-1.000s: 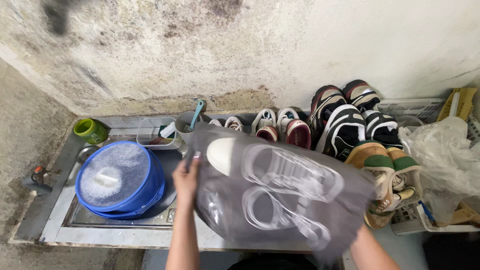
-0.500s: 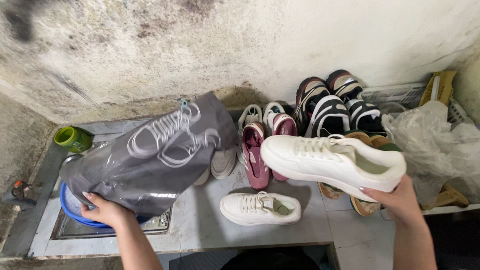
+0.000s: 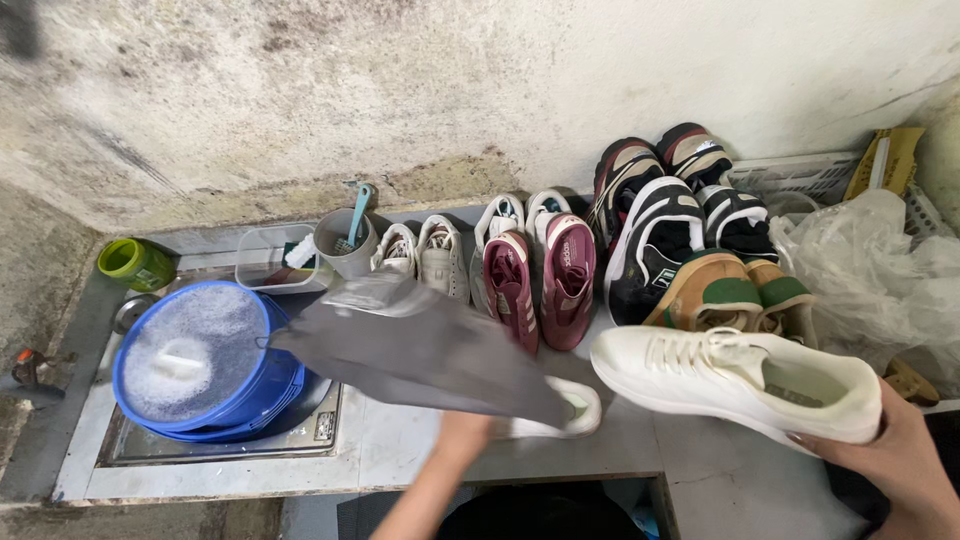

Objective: The person organizes shoes on a low workspace by hand, arranging them in a row, tying laces on a sneaker, and handling a gray pouch.

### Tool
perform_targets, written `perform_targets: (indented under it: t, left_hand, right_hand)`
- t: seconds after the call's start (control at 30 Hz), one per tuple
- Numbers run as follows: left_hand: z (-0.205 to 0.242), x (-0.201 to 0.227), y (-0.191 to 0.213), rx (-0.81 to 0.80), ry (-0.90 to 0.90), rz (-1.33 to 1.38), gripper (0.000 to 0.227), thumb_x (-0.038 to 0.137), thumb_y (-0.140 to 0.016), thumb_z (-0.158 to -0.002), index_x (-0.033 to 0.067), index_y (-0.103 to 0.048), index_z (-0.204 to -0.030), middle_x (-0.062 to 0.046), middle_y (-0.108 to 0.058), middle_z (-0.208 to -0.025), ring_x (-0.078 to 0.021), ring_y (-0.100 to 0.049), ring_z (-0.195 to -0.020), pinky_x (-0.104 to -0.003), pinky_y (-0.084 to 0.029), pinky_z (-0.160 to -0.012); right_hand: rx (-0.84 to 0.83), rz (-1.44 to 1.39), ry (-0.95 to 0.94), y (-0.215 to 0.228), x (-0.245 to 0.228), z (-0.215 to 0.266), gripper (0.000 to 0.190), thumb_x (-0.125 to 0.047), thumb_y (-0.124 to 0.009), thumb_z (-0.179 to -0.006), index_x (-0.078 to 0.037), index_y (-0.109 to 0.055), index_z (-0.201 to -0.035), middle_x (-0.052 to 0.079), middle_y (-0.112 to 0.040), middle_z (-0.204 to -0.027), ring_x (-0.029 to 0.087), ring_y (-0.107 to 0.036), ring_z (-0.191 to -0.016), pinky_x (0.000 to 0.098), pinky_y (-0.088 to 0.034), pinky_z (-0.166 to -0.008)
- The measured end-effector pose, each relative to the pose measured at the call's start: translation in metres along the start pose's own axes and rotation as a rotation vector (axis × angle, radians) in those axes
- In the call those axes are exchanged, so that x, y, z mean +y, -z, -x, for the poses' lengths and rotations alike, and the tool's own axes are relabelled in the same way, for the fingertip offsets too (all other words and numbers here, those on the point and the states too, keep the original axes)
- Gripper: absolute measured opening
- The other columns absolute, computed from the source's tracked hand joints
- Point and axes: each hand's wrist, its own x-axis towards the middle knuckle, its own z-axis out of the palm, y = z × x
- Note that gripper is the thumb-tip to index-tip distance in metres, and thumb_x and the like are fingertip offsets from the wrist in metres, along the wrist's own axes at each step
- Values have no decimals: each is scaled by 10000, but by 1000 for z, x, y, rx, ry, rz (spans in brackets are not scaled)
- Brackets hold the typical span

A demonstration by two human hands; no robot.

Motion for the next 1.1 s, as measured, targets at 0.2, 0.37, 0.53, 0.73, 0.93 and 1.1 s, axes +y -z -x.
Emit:
perform_targets:
  t: [0.2, 0.37, 0.53, 0.73, 0.93, 1.1]
  left_hand:
    - [3, 20, -52, -484, -332, -663, 472, 308, -700, -848, 135, -689, -1287, -146, -661, -1322, -358, -560, -1293, -508, -366, -1152]
    - [-3, 30, -64, -544, -305, -851, 832, 462, -885, -598, 111, -599, -1296, -143, -556, -1306, -364, -458, -1281, -680, -257, -1048]
    - [-7, 20, -49, -445, -407, -962, 758, 437, -880, -651, 165, -591, -1297, -90, -539, -1331, -324, -450, -1288, -651, -285, -1073]
    - [6, 8, 30, -500, -440, -951, 643, 372, -860, -693, 132, -610, -1235, -85, -566, -1272, -339, -450, -1279, -574, -285, -1109]
    - [7, 3, 80, -518, -348, -801, 499, 231, -847, -692, 164, -650, -1146, -48, -655, -1248, -329, -502, -1271, -539, -300, -1115]
    - [-20, -4, 122, -129, -35, -441, 433, 47, -661, -862, 111, -570, -1280, -115, -653, -1308, -279, -626, -1169, -413, -486, -1028]
  right_hand:
    - [-72, 55, -66, 17, 34, 10, 947, -14, -975, -508, 67, -609, -1378, 261, -720, -1130, 333, -782, -997, 485, -631, -864]
    - [-36, 125, -152, 10, 19, 24, 906, -55, -969, -533, 5, -606, -1361, 202, -760, -1105, 290, -740, -1011, 447, -584, -905]
    - [-45, 68, -207, -2, 1, 32, 960, -105, -968, -519, 2, -601, -1399, 198, -776, -1108, 286, -742, -1019, 428, -573, -919]
    - [-143, -11, -38, -49, -11, 28, 1006, -150, -991, -468, -28, -599, -1386, 145, -759, -1158, 217, -704, -1042, 368, -546, -938]
    - [-455, -251, 181, -149, -15, 2, 987, -118, -959, -545, -35, -503, -1417, 99, -698, -1276, 172, -665, -1132, 337, -537, -962]
    - [-478, -28, 286, -182, 18, -17, 980, -144, -969, -568, -63, -483, -1417, 141, -607, -1372, 231, -576, -1270, 361, -450, -1052]
